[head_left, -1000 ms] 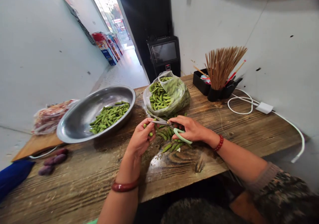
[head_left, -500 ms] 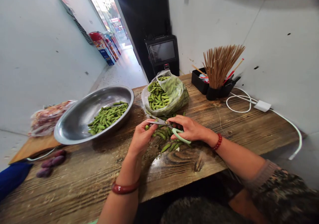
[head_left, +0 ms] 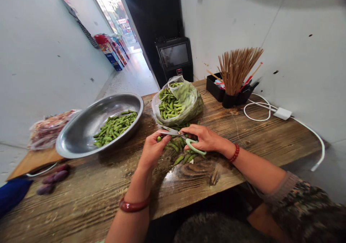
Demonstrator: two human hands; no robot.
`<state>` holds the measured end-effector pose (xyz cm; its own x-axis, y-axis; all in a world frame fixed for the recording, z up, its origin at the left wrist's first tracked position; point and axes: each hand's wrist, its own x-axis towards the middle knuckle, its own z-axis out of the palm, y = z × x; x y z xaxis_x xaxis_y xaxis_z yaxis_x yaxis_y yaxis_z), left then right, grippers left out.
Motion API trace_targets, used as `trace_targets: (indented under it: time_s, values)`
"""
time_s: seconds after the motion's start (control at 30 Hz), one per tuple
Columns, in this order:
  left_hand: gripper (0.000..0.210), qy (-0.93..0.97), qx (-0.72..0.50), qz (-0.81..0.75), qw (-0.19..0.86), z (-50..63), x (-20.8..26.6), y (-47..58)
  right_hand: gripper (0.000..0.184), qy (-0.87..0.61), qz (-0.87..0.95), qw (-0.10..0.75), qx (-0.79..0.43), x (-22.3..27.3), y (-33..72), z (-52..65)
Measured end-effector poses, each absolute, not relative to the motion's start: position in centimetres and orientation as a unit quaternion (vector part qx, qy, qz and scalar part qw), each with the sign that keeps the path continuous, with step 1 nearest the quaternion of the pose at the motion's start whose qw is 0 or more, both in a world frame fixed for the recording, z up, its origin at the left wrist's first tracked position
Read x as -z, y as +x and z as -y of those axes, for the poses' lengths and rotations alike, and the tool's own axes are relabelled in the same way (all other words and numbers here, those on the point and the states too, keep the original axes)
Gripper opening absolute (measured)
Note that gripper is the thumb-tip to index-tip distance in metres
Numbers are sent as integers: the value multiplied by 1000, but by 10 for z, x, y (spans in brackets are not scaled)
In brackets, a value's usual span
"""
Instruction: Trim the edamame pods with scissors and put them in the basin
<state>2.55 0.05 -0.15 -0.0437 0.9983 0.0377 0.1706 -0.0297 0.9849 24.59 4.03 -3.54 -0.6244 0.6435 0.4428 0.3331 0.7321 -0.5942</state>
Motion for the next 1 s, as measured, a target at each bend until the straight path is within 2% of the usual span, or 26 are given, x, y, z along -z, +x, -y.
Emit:
trace_targets:
  time_s: [0.17, 0.33, 0.43, 0.57, 0.7, 1.0]
  values:
    - [31, 510, -449, -564, 470, -1, 4, 22, 55, -272, 872, 337, -229, 34, 247, -41]
    - [27, 527, -443, -565, 455, -1, -1, 20, 50, -274, 873, 332, -230, 33, 248, -41]
    - [24, 497, -449, -557, 491, -1, -5, 20, 49, -295, 859, 341, -242, 34, 247, -43]
    - [25, 417, -524, -487, 561, -3, -7, 19, 53, -338, 825, 357, -277, 36, 244, -45]
    - [23, 392, -574, -453, 559, -7, -5, 17, 58, -337, 834, 339, -276, 33, 243, -42]
    - [25, 401, -562, -450, 566, -4, -3, 24, 62, -313, 855, 312, -271, 32, 242, -39]
